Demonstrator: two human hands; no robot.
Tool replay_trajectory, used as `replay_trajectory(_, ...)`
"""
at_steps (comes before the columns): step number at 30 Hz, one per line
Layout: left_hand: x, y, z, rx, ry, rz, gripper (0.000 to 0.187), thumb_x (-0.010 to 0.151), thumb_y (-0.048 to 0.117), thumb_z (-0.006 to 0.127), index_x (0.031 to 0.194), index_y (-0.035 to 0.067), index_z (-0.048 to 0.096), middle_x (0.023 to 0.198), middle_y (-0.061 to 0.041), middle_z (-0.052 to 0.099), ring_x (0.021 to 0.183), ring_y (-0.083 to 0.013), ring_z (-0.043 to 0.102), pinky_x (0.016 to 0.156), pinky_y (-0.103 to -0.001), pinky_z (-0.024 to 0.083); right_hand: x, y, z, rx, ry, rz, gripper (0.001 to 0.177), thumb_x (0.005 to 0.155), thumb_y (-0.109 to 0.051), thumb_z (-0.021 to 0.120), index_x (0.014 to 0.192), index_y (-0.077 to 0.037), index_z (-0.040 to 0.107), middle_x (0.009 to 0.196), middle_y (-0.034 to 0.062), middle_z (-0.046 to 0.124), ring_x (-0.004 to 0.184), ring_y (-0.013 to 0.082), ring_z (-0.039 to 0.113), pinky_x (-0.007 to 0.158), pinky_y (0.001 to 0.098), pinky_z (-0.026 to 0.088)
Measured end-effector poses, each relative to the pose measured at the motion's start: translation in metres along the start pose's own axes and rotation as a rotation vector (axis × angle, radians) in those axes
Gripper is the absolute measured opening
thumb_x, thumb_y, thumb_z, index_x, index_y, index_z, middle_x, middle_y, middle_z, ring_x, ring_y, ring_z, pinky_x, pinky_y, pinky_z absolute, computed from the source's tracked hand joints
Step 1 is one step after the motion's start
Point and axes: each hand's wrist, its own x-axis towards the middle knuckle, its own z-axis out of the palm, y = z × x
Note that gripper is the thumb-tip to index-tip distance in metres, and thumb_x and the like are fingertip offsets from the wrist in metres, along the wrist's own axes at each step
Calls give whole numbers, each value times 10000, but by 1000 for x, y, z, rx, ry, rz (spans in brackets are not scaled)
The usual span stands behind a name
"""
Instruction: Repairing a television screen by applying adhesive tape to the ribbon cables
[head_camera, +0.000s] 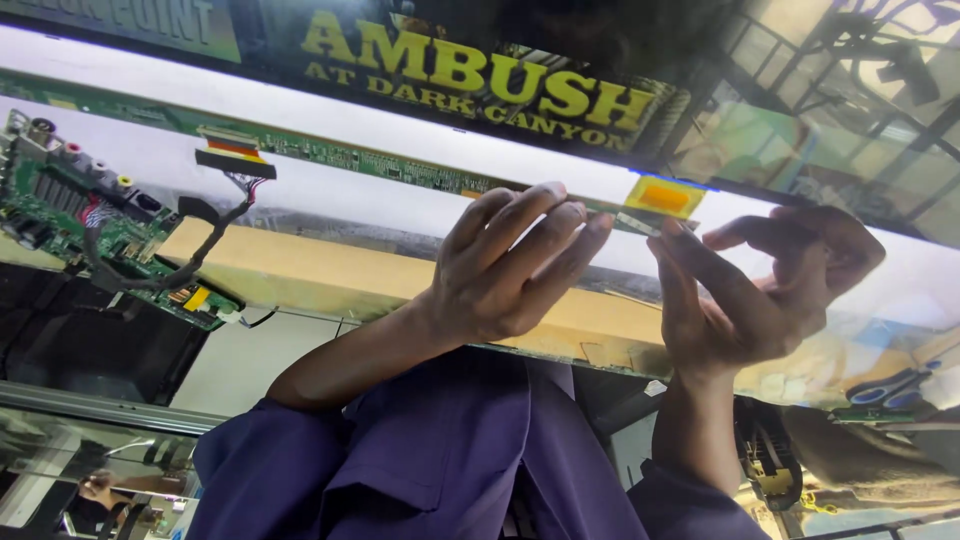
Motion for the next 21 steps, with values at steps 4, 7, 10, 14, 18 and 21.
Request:
replay_trajectory(4, 5, 1, -3, -4, -3, -5, 111, 984, 51, 597, 1036, 50, 695, 943, -65, 653, 900, -218, 706, 685, -328, 539, 4, -5, -2, -39, -20, 8, 95, 904, -86, 830, 849, -112, 757, 861, 75, 577, 993, 341, 389, 810, 445, 363)
replay_trajectory(7, 7, 0, -7, -27, -47, -19, 142, 1001, 61, 557, 1042, 45, 693, 948, -68, 659, 932, -214, 685, 708, -315, 524, 6, -6, -2, -50, -27, 18, 80, 907, -103, 820, 857, -114, 758, 827, 82, 564, 950, 339, 405, 820, 446, 342)
replay_trajectory(10, 5, 0, -6, -20, -47, -21, 124, 996, 75, 587, 1059, 47, 689, 955, -64, 671, 928, -211, 702, 716, -311, 523, 7, -7, -1, -66, -28, 21, 70, 918, -113, 805, 871, -134, 757, 816, 72, 560, 939, 335, 411, 836, 454, 329)
replay_trajectory(14, 6, 0, -7, -22, -64, -24, 180, 1011, 87, 523, 1053, 60, 696, 942, -52, 666, 924, -206, 693, 715, -300, 508, 6, -5, -2, -65, -40, 17, 62, 917, -124, 802, 884, -144, 754, 844, 67, 572, 915, 342, 410, 845, 460, 325)
replay_trajectory(18, 7, 0, -8, -10, -80, -23, 208, 1017, 86, 500, 1064, 71, 702, 936, -43, 660, 917, -195, 697, 710, -297, 501, 6, -5, -2, -53, -52, 18, 79, 909, -93, 812, 881, -133, 749, 844, 73, 570, 934, 341, 402, 828, 457, 331)
replay_trajectory(21, 7, -1, -9, -2, -94, -22, 218, 1020, 97, 494, 1066, 77, 707, 941, -37, 661, 916, -191, 699, 733, -294, 493, 6, -3, -2, -47, -53, 8, 72, 907, -94, 814, 893, -127, 751, 834, 79, 573, 940, 345, 402, 817, 457, 337)
